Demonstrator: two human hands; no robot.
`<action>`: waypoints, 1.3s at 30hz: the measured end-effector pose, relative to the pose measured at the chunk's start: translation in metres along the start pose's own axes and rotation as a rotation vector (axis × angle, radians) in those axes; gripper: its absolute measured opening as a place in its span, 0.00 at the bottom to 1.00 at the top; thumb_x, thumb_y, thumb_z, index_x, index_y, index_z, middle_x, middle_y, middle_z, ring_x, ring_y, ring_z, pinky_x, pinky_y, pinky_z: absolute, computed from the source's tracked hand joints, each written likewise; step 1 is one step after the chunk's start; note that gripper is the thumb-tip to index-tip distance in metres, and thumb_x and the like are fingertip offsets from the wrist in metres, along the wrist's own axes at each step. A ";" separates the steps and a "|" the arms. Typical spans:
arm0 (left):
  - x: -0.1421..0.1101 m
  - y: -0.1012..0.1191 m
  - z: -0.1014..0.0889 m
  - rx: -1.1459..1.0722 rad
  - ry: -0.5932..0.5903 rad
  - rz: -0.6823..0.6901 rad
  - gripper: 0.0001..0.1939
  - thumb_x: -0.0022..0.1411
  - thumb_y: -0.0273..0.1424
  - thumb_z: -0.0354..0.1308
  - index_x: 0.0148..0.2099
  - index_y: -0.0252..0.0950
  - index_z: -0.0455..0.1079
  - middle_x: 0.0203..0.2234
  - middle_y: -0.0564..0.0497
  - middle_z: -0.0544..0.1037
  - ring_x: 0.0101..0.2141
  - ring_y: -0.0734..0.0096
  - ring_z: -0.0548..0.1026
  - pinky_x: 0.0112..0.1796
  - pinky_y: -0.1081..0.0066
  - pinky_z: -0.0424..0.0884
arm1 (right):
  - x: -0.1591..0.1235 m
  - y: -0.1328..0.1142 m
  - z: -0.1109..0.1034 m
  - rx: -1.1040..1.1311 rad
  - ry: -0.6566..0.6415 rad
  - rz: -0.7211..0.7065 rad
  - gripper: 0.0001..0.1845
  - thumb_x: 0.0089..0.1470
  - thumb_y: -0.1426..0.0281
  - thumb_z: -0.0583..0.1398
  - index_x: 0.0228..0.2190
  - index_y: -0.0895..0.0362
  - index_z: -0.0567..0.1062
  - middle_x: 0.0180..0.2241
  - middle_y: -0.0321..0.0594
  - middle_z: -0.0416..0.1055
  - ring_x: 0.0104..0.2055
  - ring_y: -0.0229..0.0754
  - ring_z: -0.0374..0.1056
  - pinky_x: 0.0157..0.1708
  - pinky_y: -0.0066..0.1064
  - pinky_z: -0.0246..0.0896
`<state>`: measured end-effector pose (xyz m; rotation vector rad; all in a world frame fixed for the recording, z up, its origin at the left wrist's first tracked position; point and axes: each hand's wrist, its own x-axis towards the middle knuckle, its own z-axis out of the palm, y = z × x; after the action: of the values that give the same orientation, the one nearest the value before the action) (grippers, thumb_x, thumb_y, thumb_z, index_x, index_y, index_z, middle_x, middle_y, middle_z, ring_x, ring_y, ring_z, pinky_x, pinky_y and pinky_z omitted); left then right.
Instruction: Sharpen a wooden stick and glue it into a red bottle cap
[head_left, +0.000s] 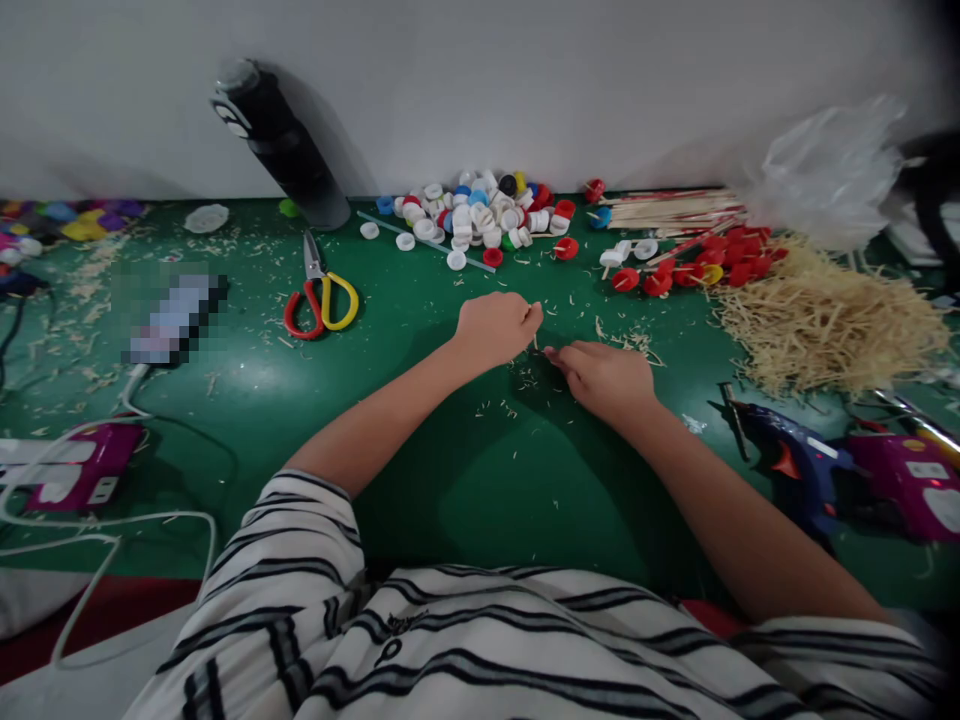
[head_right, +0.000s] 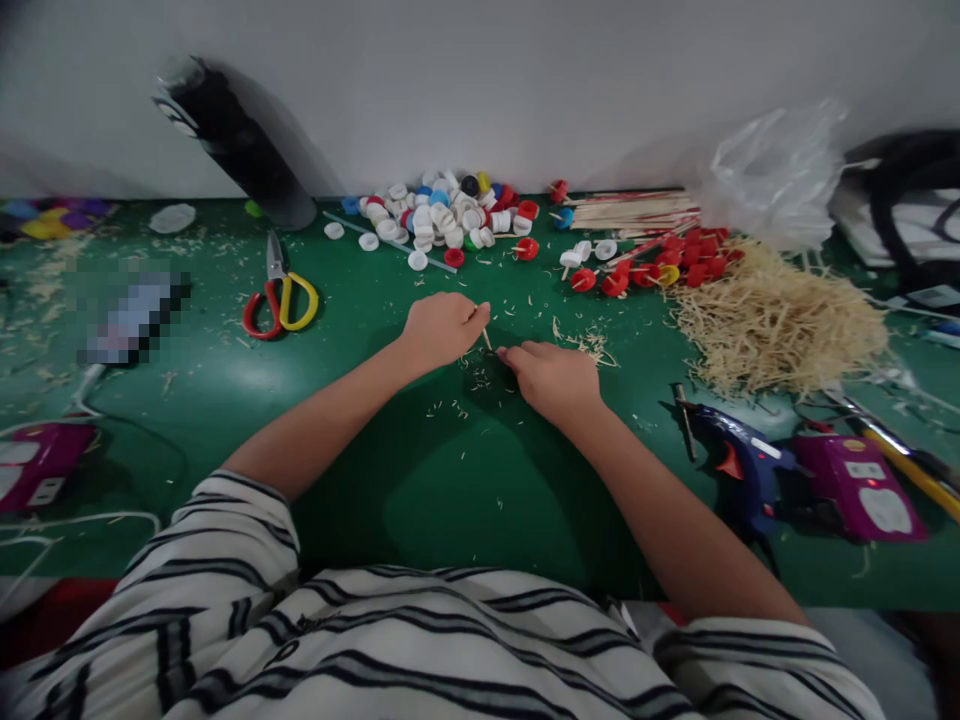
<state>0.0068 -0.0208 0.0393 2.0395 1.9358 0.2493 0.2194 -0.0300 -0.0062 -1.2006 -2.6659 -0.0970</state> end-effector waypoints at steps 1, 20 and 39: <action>0.000 0.001 0.000 0.005 -0.003 0.010 0.32 0.78 0.45 0.40 0.29 0.36 0.75 0.26 0.43 0.76 0.30 0.64 0.71 0.32 0.64 0.57 | 0.000 0.000 -0.001 -0.006 0.008 -0.001 0.25 0.74 0.62 0.51 0.34 0.54 0.84 0.31 0.41 0.82 0.32 0.41 0.72 0.26 0.35 0.37; 0.008 0.008 0.003 -0.009 -0.015 0.048 0.30 0.78 0.43 0.40 0.32 0.36 0.76 0.30 0.43 0.80 0.33 0.65 0.73 0.33 0.66 0.58 | 0.004 -0.004 -0.003 -0.014 -0.014 0.049 0.24 0.75 0.63 0.51 0.38 0.53 0.85 0.34 0.40 0.82 0.33 0.41 0.71 0.27 0.36 0.37; 0.000 0.013 -0.004 0.042 -0.068 0.070 0.28 0.78 0.41 0.38 0.40 0.35 0.78 0.32 0.41 0.79 0.35 0.61 0.76 0.35 0.65 0.61 | 0.005 0.002 -0.005 -0.020 -0.063 0.032 0.24 0.75 0.62 0.50 0.39 0.53 0.85 0.35 0.41 0.83 0.35 0.42 0.73 0.27 0.35 0.37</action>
<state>0.0179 -0.0211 0.0478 2.1170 1.8464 0.1551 0.2185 -0.0259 -0.0005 -1.2723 -2.7047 -0.0827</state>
